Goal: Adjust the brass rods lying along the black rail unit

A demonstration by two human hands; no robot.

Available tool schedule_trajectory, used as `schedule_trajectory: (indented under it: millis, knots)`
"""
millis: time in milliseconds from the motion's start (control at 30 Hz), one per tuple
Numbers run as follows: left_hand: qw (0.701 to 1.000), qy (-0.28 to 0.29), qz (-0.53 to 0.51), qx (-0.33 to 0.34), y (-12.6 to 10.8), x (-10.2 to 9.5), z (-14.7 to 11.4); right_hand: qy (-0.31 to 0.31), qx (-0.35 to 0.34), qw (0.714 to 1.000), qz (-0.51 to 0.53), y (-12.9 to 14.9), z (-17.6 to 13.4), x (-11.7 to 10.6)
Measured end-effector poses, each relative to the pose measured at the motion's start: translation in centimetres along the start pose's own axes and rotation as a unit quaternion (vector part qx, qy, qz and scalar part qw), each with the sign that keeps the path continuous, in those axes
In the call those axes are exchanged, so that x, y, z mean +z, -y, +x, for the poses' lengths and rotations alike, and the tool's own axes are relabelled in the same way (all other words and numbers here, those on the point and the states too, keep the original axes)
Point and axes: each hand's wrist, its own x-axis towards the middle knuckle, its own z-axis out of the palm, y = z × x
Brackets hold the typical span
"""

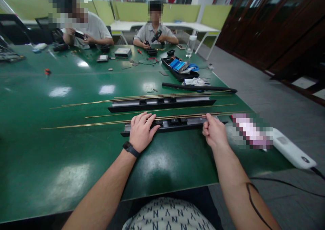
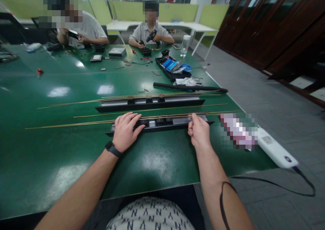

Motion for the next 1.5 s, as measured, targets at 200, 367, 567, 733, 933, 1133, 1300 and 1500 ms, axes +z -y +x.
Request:
schedule_trajectory:
  millis: [200, 367, 567, 733, 933, 1133, 1300, 1500]
  knots:
    - [1.0, 0.001, -0.002, -0.001, -0.06, -0.03, 0.05, 0.013, -0.003, 1.0, -0.006, -0.04, 0.05, 0.0]
    - [1.0, 0.0, 0.0, -0.001, 0.0, -0.02, 0.02, -0.035, -0.011, 0.999, 0.019, 0.29, 0.21, -0.14]
    - [1.0, 0.002, 0.004, 0.0, -0.04, -0.05, -0.01, 0.011, 0.001, 1.0, -0.001, -0.16, 0.21, -0.21]
    - [1.0, 0.002, -0.003, -0.001, 0.05, 0.02, -0.05, 0.003, -0.01, 1.0, -0.003, -0.05, 0.25, -0.19]
    - [1.0, -0.003, 0.0, 0.004, 0.01, -0.01, 0.0, -0.023, -0.007, 1.0, 0.005, 0.05, 0.3, -0.17]
    - [1.0, 0.003, -0.002, -0.001, 0.09, 0.02, -0.01, 0.021, 0.005, 1.0, -0.008, -0.1, 0.1, -0.11]
    - [1.0, 0.003, -0.004, -0.002, 0.11, 0.1, -0.05, -0.032, -0.014, 0.999, 0.011, 0.31, 0.13, -0.12]
    - [1.0, 0.002, -0.003, -0.001, 0.04, 0.04, -0.01, 0.006, -0.007, 1.0, -0.003, 0.0, 0.18, -0.14]
